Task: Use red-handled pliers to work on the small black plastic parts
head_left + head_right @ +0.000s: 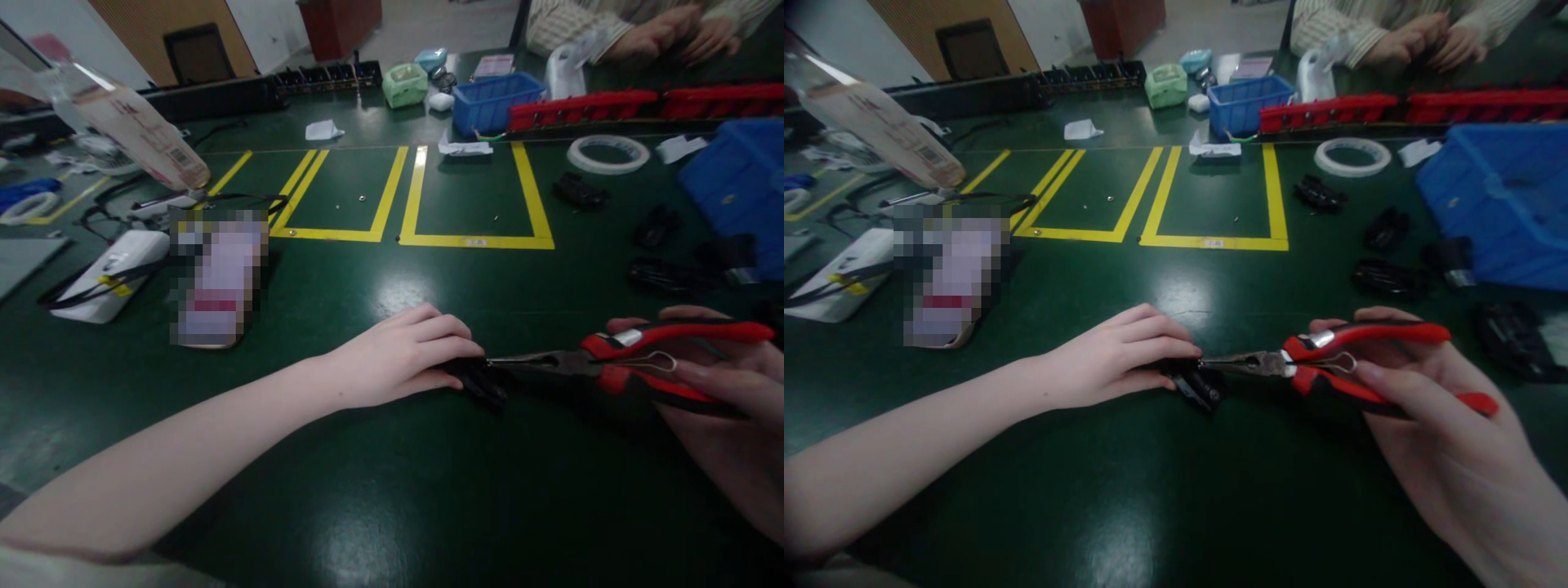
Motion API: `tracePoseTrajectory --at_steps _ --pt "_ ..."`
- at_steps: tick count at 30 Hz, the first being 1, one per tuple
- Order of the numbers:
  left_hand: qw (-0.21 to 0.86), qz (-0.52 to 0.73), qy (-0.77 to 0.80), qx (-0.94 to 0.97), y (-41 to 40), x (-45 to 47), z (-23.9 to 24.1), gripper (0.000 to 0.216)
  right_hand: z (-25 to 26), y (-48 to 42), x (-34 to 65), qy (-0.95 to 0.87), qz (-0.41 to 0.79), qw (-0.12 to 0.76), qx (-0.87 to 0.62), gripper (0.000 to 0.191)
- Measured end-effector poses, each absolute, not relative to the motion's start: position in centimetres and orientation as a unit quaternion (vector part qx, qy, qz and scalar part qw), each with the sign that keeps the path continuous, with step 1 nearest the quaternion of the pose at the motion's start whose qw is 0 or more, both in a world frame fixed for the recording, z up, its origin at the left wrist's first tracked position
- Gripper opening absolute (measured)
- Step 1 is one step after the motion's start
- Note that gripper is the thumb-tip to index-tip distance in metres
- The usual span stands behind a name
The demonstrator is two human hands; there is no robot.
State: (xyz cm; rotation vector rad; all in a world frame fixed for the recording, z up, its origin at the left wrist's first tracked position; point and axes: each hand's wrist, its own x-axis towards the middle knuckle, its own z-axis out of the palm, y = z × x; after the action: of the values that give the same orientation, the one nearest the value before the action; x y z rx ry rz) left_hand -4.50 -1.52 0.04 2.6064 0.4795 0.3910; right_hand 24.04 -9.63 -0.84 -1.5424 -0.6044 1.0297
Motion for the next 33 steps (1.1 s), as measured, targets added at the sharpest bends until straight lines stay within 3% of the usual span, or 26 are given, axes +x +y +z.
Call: tracePoseTrajectory --at_steps 33 --pt "0.212 0.157 0.17 0.95 -1.43 -4.65 -0.51 0.03 -0.02 -10.12 23.48 -0.307 0.443 0.575 -0.616 0.035"
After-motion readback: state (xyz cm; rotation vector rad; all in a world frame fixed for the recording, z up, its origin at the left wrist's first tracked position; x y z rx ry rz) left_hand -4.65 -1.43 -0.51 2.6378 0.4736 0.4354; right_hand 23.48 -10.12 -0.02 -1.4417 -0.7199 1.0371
